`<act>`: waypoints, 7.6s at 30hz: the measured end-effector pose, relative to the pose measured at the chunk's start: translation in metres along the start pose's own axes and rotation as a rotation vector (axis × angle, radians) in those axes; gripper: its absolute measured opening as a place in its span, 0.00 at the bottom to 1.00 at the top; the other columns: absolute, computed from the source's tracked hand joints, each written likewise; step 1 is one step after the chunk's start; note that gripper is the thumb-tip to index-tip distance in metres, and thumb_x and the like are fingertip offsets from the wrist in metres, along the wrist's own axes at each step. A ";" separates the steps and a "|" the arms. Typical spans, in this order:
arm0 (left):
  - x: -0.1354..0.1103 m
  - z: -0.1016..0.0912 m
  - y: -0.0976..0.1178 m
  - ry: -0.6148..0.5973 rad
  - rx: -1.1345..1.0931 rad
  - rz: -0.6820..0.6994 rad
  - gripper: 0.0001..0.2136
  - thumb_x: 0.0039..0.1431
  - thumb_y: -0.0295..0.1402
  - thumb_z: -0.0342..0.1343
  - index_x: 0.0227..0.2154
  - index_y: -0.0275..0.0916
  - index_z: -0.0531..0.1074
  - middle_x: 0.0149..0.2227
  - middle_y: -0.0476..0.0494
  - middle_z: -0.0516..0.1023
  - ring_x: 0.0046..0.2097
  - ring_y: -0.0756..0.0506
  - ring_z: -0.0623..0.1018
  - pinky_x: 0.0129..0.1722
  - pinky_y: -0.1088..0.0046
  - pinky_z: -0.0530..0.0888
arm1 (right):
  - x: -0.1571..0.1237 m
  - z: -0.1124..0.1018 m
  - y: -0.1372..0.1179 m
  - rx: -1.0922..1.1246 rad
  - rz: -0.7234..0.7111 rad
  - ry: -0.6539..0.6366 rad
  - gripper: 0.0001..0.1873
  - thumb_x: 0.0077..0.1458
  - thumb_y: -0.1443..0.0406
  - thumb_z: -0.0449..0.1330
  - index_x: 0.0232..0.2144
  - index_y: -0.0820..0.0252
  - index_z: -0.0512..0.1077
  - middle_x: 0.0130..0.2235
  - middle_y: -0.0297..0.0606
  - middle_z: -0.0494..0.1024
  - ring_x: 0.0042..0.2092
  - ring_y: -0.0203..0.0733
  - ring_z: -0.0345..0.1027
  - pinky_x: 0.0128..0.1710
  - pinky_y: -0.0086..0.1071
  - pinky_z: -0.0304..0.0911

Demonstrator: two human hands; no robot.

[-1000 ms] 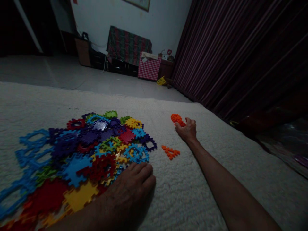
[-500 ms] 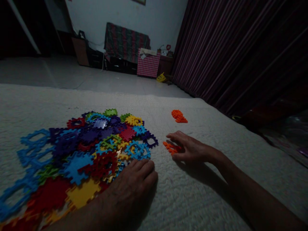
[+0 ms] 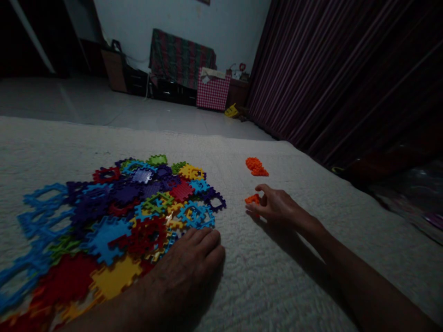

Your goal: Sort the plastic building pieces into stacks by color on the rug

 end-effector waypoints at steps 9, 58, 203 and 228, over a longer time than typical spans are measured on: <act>0.002 0.001 0.000 -0.006 -0.003 0.016 0.11 0.57 0.21 0.49 0.39 0.40 0.68 0.45 0.42 0.71 0.46 0.41 0.69 0.47 0.56 0.72 | 0.002 -0.001 0.005 0.051 -0.310 -0.159 0.33 0.43 0.61 0.68 0.54 0.55 0.70 0.54 0.44 0.73 0.55 0.52 0.68 0.55 0.43 0.65; 0.003 -0.011 -0.005 0.040 0.060 0.056 0.06 0.65 0.30 0.48 0.39 0.37 0.70 0.37 0.43 0.74 0.37 0.46 0.73 0.38 0.69 0.73 | 0.035 0.038 -0.051 0.525 -0.142 0.490 0.23 0.56 0.55 0.54 0.48 0.61 0.72 0.49 0.49 0.75 0.47 0.49 0.71 0.45 0.44 0.70; -0.020 -0.066 -0.114 0.050 0.135 -0.887 0.24 0.54 0.40 0.54 0.54 0.40 0.68 0.71 0.36 0.51 0.71 0.30 0.49 0.65 0.47 0.55 | 0.006 0.065 -0.169 0.431 -0.470 0.328 0.11 0.52 0.65 0.59 0.39 0.56 0.75 0.41 0.40 0.79 0.47 0.48 0.68 0.50 0.43 0.56; -0.018 -0.064 -0.112 0.096 0.202 -0.947 0.25 0.57 0.38 0.52 0.58 0.35 0.66 0.70 0.33 0.51 0.71 0.29 0.48 0.65 0.50 0.58 | 0.003 0.064 -0.176 0.349 -0.452 0.159 0.22 0.52 0.63 0.60 0.50 0.57 0.70 0.55 0.45 0.74 0.57 0.54 0.62 0.56 0.52 0.52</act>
Point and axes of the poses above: each hand's wrist, its own x-axis towards the middle knuckle, its own z-axis out of the palm, y = z × x, the point moved 6 cm from there along x, towards the middle knuckle
